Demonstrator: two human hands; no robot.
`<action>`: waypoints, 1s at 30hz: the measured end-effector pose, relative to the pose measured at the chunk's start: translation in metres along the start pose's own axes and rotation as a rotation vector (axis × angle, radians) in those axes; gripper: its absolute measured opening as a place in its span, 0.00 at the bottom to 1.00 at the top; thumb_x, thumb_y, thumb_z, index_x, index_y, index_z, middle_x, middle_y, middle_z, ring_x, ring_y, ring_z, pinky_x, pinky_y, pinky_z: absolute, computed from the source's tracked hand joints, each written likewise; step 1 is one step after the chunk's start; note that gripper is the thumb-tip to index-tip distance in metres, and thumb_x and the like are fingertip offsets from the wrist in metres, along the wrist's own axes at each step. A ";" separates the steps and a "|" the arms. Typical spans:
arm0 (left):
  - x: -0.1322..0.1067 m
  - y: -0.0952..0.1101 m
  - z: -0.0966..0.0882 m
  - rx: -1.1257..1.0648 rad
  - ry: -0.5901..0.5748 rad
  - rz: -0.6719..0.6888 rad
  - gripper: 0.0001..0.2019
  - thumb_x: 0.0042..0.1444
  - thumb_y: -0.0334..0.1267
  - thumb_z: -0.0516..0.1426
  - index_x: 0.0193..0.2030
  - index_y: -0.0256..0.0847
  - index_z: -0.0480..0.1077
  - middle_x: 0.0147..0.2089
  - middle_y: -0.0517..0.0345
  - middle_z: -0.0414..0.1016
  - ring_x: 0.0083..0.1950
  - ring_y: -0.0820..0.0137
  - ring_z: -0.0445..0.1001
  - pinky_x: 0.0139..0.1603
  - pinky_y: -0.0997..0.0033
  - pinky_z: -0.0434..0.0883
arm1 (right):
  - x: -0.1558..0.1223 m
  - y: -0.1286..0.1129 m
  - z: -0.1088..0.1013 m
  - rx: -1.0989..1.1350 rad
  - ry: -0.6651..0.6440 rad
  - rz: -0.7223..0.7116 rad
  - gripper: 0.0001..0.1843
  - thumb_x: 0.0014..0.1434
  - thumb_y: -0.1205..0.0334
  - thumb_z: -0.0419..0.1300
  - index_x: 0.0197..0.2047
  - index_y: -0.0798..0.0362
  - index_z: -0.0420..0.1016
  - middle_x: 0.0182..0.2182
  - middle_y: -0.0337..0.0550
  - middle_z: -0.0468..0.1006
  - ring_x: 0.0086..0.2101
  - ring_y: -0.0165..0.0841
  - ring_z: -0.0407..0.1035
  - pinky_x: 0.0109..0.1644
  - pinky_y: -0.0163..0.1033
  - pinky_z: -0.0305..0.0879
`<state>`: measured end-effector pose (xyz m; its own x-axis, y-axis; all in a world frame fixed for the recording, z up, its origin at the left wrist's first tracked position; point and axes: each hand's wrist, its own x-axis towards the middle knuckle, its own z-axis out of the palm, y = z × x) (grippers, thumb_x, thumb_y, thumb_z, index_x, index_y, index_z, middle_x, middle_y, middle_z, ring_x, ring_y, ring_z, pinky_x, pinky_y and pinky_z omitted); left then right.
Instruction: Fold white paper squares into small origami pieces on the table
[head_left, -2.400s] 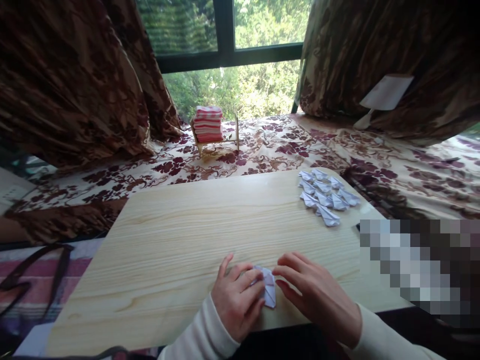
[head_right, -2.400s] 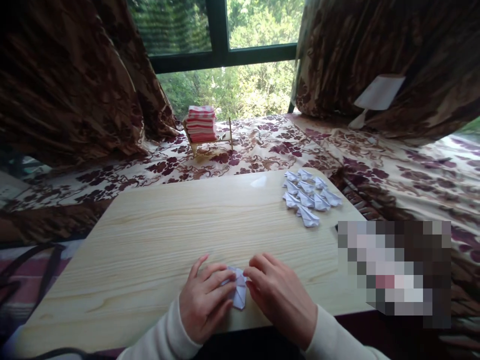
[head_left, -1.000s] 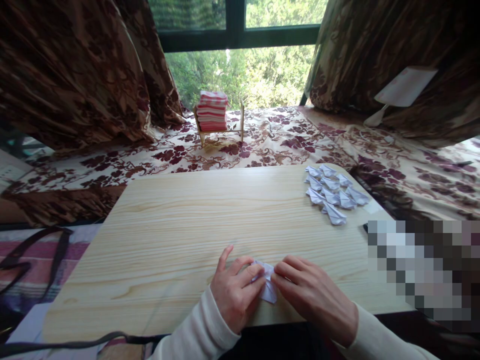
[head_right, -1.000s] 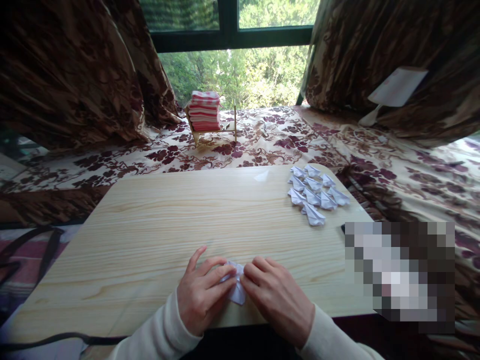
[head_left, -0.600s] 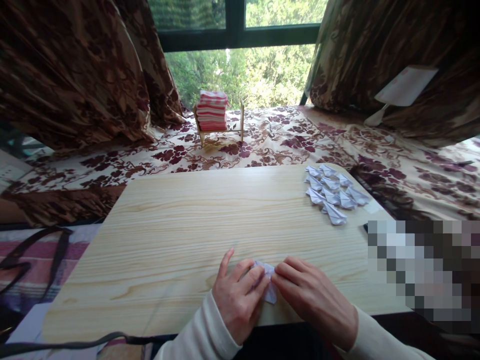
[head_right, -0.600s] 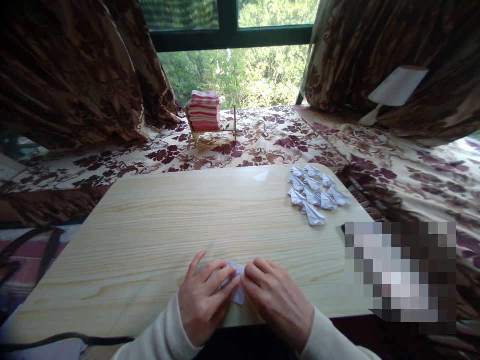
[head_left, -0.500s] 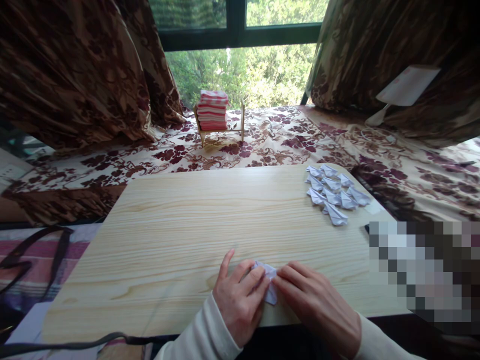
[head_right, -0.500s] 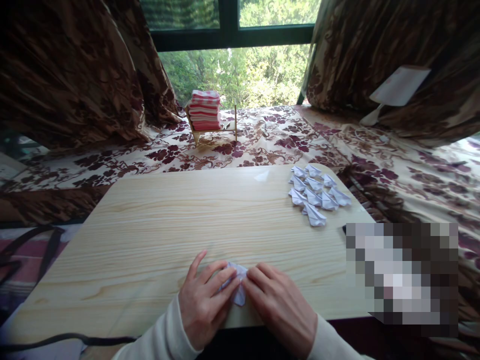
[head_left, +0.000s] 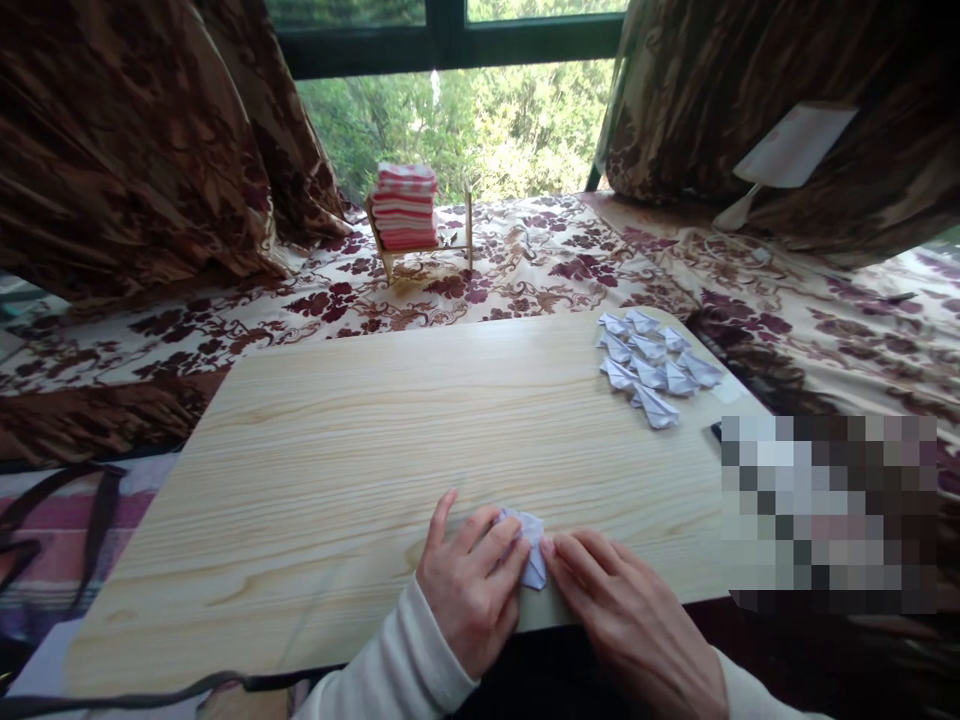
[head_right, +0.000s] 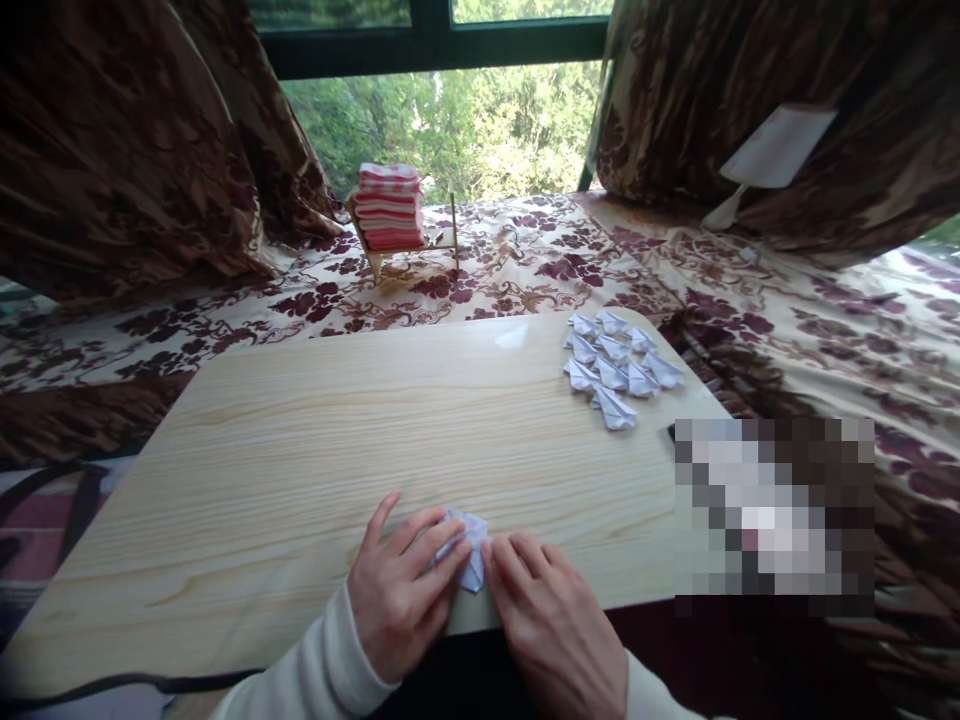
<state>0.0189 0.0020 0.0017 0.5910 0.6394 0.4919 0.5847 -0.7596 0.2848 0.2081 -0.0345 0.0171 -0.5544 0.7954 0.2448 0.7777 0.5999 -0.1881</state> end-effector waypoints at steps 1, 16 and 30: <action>0.000 -0.001 -0.001 -0.005 -0.005 0.016 0.12 0.55 0.33 0.52 0.46 0.41 0.70 0.48 0.58 0.75 0.52 0.64 0.68 0.66 0.46 0.39 | -0.001 0.002 -0.004 0.031 -0.018 0.020 0.18 0.57 0.76 0.48 0.50 0.61 0.66 0.36 0.49 0.70 0.36 0.39 0.63 0.37 0.43 0.64; 0.011 -0.014 -0.010 -0.154 -0.045 0.273 0.12 0.53 0.30 0.50 0.43 0.40 0.70 0.48 0.63 0.76 0.59 0.62 0.64 0.66 0.47 0.39 | 0.020 0.019 -0.013 0.160 -0.034 0.024 0.05 0.59 0.68 0.54 0.37 0.54 0.71 0.31 0.42 0.70 0.34 0.33 0.63 0.35 0.37 0.61; 0.004 -0.009 -0.008 -0.082 -0.051 0.246 0.12 0.54 0.30 0.52 0.44 0.40 0.70 0.46 0.59 0.76 0.58 0.63 0.65 0.68 0.48 0.39 | 0.023 0.024 -0.011 0.214 -0.137 -0.059 0.07 0.63 0.66 0.52 0.37 0.55 0.71 0.31 0.43 0.69 0.32 0.34 0.60 0.34 0.38 0.57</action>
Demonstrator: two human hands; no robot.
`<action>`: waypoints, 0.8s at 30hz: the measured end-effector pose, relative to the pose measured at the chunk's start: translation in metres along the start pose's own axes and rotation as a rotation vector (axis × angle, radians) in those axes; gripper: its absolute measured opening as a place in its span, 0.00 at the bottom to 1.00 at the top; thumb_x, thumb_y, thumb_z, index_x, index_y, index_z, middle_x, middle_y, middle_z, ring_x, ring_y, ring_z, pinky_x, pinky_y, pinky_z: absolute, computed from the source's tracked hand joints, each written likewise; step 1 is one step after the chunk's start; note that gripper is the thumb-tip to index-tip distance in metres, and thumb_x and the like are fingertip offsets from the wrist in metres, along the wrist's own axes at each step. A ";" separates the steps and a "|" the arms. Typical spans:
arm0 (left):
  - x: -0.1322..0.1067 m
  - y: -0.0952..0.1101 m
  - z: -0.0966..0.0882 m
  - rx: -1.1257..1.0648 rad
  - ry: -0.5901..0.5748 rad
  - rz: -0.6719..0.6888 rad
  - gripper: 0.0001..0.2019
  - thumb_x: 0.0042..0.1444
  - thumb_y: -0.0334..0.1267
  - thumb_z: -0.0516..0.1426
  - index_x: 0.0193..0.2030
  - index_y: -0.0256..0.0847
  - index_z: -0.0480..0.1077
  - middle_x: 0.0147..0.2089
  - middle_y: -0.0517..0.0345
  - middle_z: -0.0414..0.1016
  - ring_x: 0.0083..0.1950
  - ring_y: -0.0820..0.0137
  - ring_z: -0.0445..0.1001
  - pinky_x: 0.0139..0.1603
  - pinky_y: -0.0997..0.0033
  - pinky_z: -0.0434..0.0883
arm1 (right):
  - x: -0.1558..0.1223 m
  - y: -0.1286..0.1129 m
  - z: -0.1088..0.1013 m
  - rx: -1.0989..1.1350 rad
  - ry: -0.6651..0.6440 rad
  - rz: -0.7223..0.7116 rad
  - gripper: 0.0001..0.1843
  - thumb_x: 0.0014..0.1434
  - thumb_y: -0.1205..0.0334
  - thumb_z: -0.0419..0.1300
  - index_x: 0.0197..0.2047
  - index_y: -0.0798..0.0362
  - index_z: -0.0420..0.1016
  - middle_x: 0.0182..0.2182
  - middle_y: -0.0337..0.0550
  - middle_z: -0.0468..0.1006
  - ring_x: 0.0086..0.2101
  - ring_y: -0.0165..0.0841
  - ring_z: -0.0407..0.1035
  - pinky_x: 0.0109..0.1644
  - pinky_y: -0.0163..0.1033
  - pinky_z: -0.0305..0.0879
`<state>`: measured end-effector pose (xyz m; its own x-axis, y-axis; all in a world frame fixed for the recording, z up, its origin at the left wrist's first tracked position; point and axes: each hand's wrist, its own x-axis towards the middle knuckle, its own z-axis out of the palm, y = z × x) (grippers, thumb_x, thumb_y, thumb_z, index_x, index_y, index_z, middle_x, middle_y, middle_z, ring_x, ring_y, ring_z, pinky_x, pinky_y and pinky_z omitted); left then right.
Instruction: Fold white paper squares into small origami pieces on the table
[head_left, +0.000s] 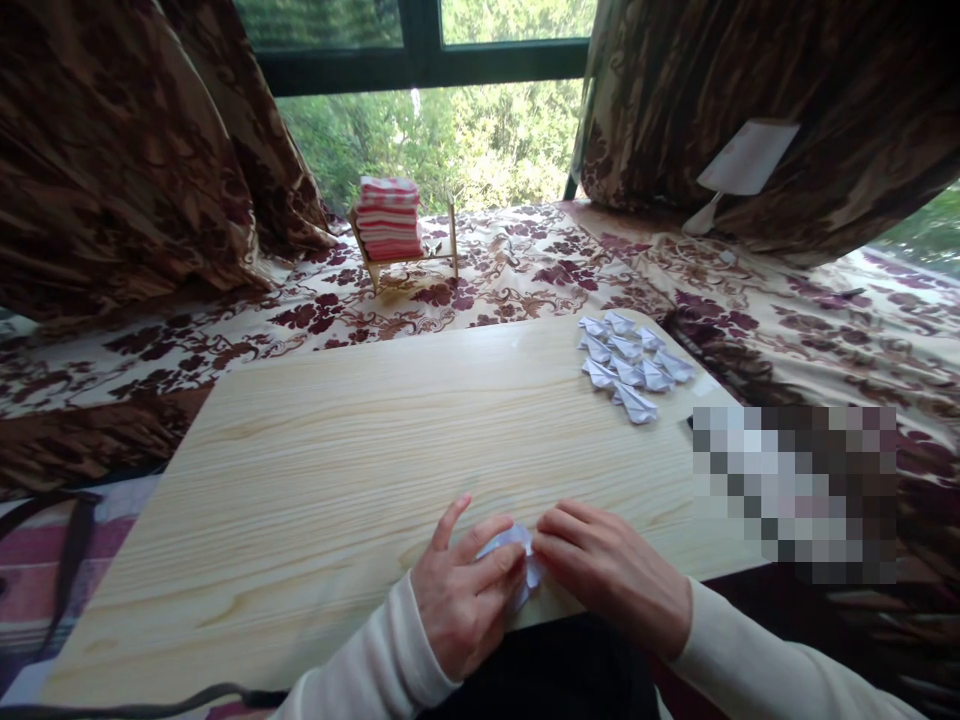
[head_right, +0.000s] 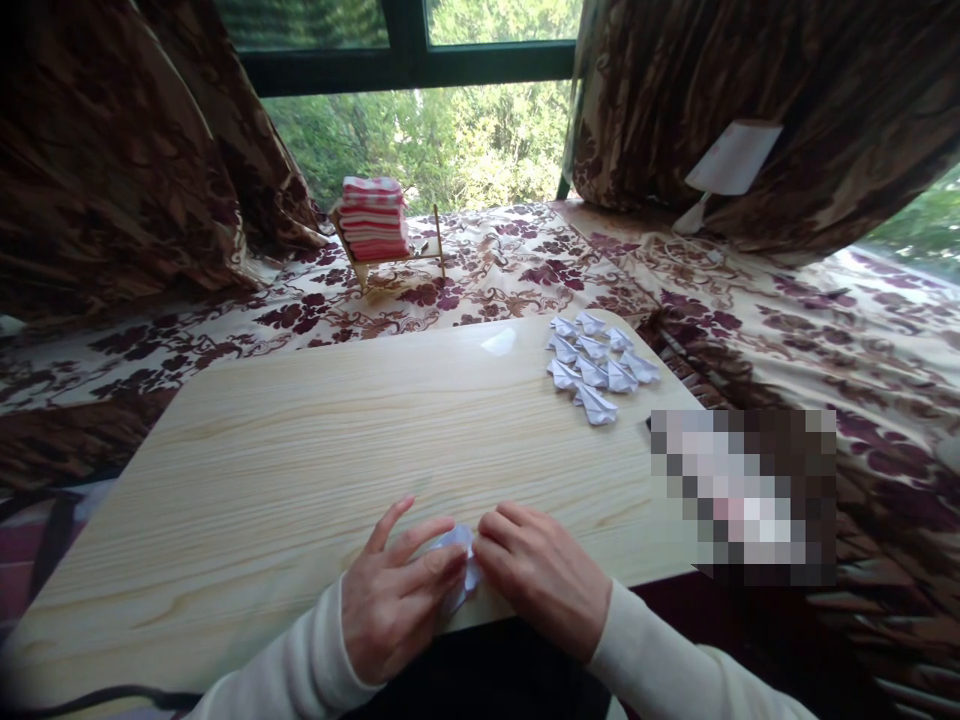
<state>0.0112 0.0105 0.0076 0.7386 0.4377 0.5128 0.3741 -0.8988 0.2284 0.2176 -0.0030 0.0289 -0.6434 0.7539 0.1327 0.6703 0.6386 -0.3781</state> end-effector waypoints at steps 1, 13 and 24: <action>0.000 0.000 0.000 0.002 0.000 -0.003 0.12 0.54 0.30 0.51 0.45 0.40 0.70 0.46 0.59 0.76 0.58 0.63 0.65 0.68 0.48 0.39 | 0.001 0.000 -0.001 0.014 -0.005 0.014 0.07 0.63 0.66 0.52 0.36 0.55 0.71 0.31 0.43 0.69 0.32 0.33 0.60 0.35 0.38 0.58; -0.002 0.003 0.003 -0.008 0.036 -0.040 0.12 0.57 0.31 0.49 0.45 0.39 0.70 0.45 0.57 0.76 0.55 0.64 0.67 0.67 0.48 0.42 | 0.014 -0.005 -0.003 -0.032 -0.060 0.195 0.07 0.58 0.72 0.55 0.28 0.55 0.67 0.29 0.42 0.69 0.32 0.32 0.62 0.35 0.36 0.58; -0.001 0.022 0.001 0.047 0.066 -0.190 0.11 0.56 0.31 0.51 0.44 0.37 0.70 0.38 0.57 0.74 0.47 0.69 0.68 0.66 0.52 0.44 | 0.020 -0.007 -0.006 -0.033 -0.120 0.252 0.08 0.56 0.73 0.54 0.27 0.55 0.67 0.28 0.41 0.70 0.31 0.32 0.63 0.35 0.36 0.57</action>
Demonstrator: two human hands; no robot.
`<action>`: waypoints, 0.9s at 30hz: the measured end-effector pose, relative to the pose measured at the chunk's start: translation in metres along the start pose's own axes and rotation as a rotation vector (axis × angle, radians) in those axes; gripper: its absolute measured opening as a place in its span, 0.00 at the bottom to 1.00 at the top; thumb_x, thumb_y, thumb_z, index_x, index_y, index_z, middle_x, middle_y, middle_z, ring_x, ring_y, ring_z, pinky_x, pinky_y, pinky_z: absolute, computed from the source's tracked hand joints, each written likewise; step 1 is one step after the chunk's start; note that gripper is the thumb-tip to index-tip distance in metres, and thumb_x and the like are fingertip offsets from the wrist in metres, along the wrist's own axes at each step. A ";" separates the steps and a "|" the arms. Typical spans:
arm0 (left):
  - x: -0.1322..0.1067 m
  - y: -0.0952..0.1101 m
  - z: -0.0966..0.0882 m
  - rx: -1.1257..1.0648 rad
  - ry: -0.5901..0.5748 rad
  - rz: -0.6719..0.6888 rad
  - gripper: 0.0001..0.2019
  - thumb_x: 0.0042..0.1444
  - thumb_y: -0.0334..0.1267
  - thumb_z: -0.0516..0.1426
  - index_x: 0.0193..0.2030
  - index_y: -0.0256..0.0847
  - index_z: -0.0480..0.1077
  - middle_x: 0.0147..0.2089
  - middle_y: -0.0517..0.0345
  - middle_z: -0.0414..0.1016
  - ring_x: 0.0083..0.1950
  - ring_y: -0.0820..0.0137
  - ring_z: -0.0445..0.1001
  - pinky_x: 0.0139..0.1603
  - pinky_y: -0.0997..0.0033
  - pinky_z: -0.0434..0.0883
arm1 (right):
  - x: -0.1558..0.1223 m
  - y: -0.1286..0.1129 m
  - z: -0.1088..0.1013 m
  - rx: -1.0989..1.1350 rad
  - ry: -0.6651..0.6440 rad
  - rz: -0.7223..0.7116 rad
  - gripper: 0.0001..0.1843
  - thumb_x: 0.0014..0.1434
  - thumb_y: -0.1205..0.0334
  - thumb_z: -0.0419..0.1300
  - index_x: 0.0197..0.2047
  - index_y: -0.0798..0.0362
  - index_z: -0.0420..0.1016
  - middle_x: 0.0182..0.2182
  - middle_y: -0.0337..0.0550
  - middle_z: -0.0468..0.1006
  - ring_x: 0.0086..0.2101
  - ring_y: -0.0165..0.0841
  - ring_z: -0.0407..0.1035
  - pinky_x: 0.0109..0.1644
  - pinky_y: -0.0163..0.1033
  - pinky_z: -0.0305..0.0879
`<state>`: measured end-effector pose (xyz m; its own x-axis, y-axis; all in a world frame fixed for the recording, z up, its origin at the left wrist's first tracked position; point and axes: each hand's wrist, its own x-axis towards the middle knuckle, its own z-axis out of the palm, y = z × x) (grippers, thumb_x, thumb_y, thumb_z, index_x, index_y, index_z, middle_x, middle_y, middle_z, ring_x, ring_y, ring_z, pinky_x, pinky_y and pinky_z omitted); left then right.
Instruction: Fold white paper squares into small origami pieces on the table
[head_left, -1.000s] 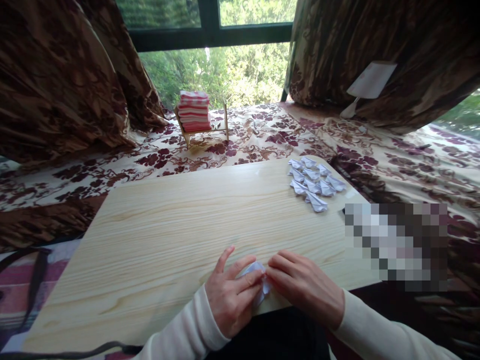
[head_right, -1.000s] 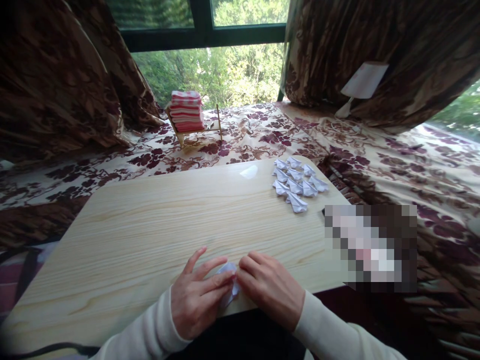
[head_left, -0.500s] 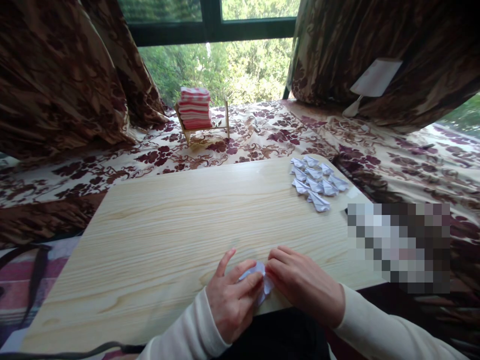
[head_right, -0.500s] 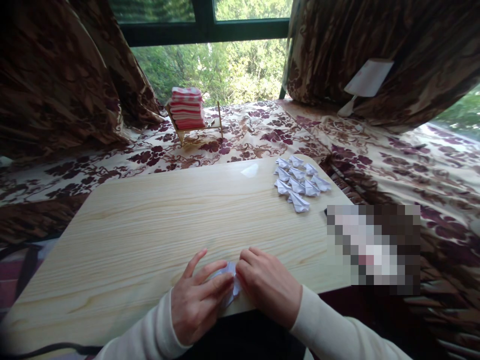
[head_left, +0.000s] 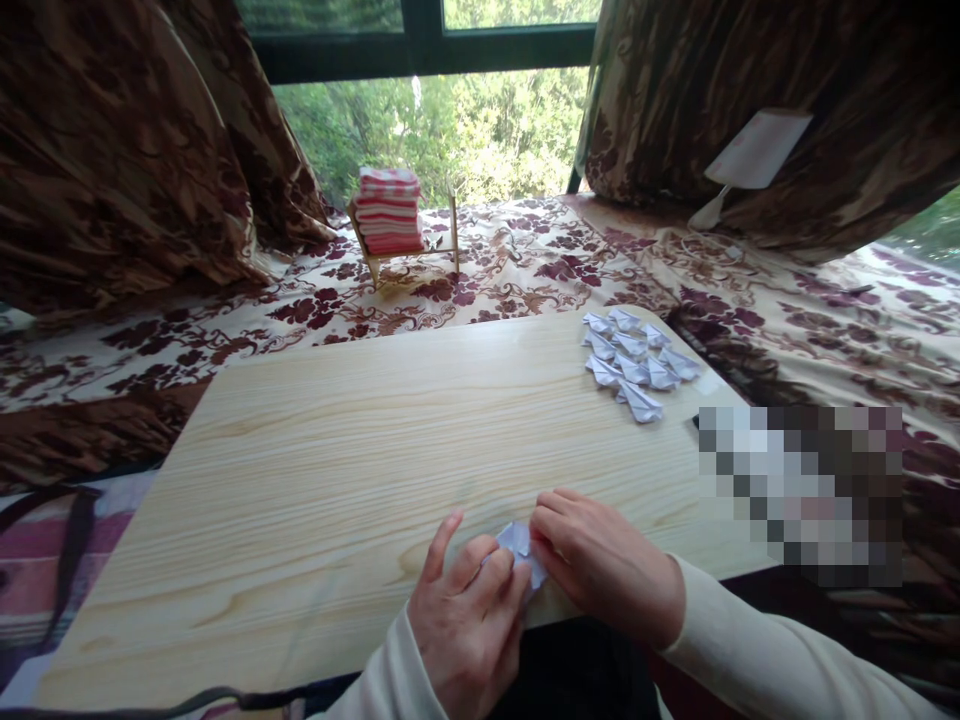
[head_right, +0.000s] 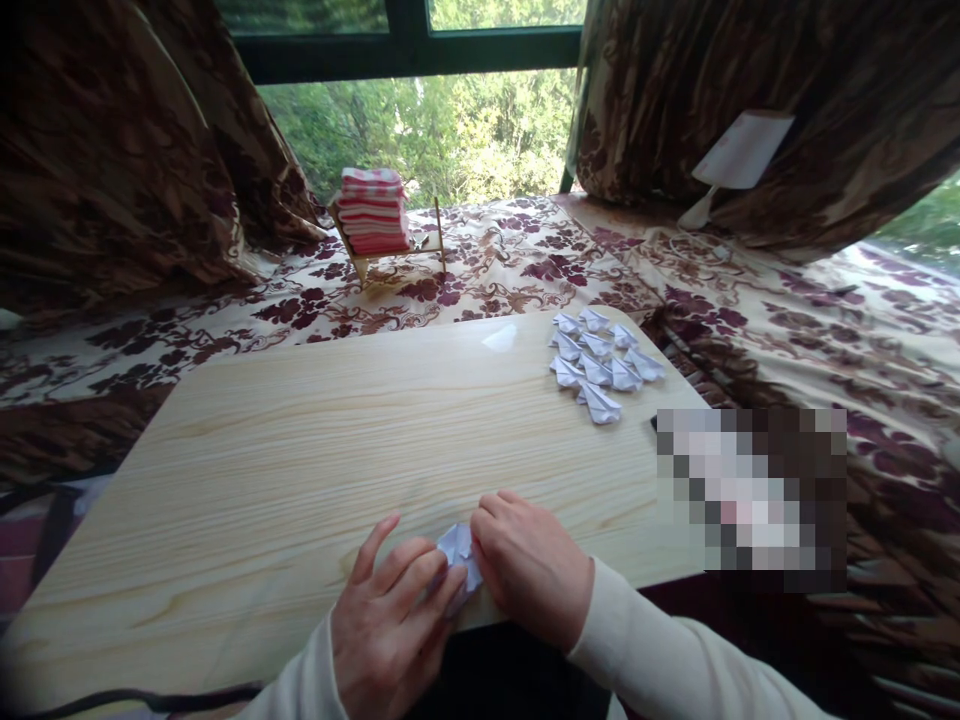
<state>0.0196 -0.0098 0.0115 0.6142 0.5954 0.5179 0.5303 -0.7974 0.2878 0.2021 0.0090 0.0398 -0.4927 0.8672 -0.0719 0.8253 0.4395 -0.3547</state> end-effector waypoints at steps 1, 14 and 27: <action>-0.001 0.001 0.001 0.003 -0.013 -0.016 0.12 0.56 0.33 0.51 0.46 0.37 0.70 0.38 0.57 0.74 0.46 0.68 0.67 0.66 0.52 0.44 | 0.000 0.000 -0.001 -0.001 -0.006 0.004 0.07 0.56 0.73 0.54 0.27 0.55 0.67 0.28 0.41 0.70 0.31 0.32 0.63 0.35 0.36 0.56; -0.007 0.002 0.012 0.038 -0.035 -0.041 0.18 0.56 0.36 0.50 0.52 0.35 0.66 0.41 0.54 0.73 0.46 0.65 0.65 0.65 0.49 0.42 | 0.004 -0.004 -0.003 -0.023 -0.060 0.018 0.06 0.54 0.73 0.55 0.27 0.55 0.67 0.28 0.43 0.70 0.31 0.33 0.63 0.35 0.37 0.55; -0.007 -0.001 0.014 -0.049 -0.011 -0.098 0.15 0.55 0.38 0.50 0.48 0.36 0.68 0.41 0.53 0.73 0.45 0.64 0.65 0.64 0.46 0.44 | -0.006 -0.004 0.007 -0.125 0.106 -0.136 0.11 0.52 0.76 0.59 0.27 0.52 0.63 0.25 0.38 0.68 0.27 0.32 0.61 0.29 0.37 0.51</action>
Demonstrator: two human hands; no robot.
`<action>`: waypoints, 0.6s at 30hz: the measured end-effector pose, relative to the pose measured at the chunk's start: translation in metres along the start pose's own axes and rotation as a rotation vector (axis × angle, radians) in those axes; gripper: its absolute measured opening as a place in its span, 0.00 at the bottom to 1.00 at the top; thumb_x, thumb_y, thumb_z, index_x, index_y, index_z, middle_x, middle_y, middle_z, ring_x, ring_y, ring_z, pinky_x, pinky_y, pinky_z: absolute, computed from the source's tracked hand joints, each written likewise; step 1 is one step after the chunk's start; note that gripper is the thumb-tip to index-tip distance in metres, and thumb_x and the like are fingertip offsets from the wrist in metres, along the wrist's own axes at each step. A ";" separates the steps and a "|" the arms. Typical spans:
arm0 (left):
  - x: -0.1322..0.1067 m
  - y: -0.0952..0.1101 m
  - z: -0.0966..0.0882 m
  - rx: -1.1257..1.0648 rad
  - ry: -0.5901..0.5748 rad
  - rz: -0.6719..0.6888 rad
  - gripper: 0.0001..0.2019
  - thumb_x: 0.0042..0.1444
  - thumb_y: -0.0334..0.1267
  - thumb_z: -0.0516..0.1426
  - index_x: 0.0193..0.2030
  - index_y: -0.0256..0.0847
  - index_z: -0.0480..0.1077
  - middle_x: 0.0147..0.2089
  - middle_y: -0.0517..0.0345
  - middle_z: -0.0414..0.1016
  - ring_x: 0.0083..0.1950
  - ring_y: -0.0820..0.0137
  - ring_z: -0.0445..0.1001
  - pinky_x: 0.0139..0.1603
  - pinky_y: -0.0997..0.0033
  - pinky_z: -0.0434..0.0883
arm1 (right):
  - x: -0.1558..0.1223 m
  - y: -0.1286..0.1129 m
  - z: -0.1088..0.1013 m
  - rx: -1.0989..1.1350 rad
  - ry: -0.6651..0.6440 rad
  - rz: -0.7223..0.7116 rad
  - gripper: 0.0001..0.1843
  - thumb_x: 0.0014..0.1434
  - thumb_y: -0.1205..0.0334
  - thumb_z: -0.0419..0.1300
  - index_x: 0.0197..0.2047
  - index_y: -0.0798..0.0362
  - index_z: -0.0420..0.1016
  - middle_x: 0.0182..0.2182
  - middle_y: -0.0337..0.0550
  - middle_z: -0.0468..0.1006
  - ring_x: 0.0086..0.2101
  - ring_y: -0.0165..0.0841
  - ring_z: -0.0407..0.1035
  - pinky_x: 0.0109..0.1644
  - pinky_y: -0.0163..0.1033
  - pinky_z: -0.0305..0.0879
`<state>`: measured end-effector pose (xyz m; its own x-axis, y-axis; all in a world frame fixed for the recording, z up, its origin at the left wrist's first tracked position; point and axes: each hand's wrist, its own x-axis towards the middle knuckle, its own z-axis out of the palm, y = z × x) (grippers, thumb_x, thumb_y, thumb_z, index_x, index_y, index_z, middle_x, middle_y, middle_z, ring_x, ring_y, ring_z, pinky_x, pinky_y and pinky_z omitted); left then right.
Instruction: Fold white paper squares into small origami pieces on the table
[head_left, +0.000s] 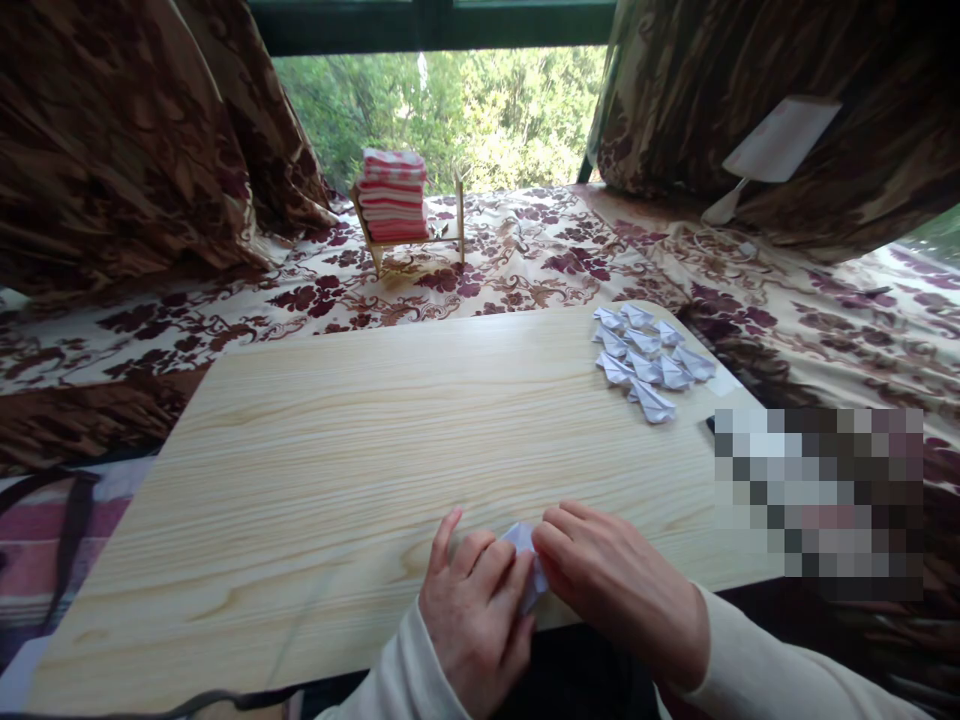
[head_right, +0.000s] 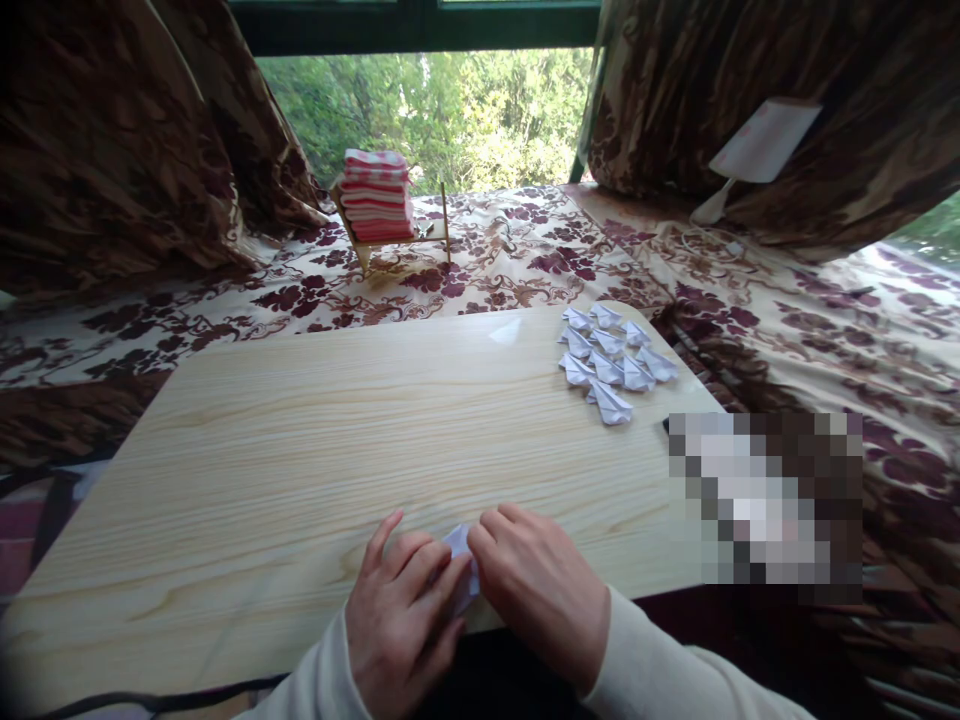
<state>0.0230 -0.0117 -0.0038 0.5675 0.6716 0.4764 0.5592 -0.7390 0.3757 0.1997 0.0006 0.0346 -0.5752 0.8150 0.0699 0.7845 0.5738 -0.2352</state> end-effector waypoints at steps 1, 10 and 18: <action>0.000 0.000 0.000 -0.007 0.002 -0.003 0.15 0.55 0.38 0.50 0.47 0.37 0.68 0.40 0.53 0.73 0.45 0.64 0.65 0.64 0.46 0.45 | -0.001 -0.001 0.000 -0.013 0.012 -0.013 0.11 0.52 0.76 0.58 0.27 0.52 0.62 0.25 0.38 0.67 0.27 0.32 0.60 0.29 0.37 0.51; 0.001 -0.002 -0.002 0.006 0.003 0.002 0.15 0.53 0.39 0.51 0.46 0.39 0.69 0.39 0.54 0.72 0.44 0.64 0.66 0.63 0.45 0.47 | 0.000 -0.005 0.003 -0.116 0.032 -0.059 0.13 0.50 0.80 0.55 0.27 0.51 0.60 0.24 0.38 0.67 0.26 0.34 0.61 0.29 0.39 0.50; 0.001 -0.003 -0.003 -0.049 -0.013 -0.033 0.15 0.53 0.39 0.53 0.46 0.39 0.69 0.39 0.54 0.72 0.44 0.64 0.67 0.64 0.47 0.45 | 0.001 -0.006 0.006 -0.165 0.048 -0.012 0.14 0.47 0.79 0.56 0.25 0.51 0.60 0.22 0.38 0.67 0.24 0.33 0.62 0.28 0.39 0.50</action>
<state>0.0204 -0.0092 -0.0022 0.5573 0.6959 0.4530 0.5474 -0.7181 0.4297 0.1928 -0.0025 0.0303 -0.5763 0.8085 0.1195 0.8071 0.5860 -0.0721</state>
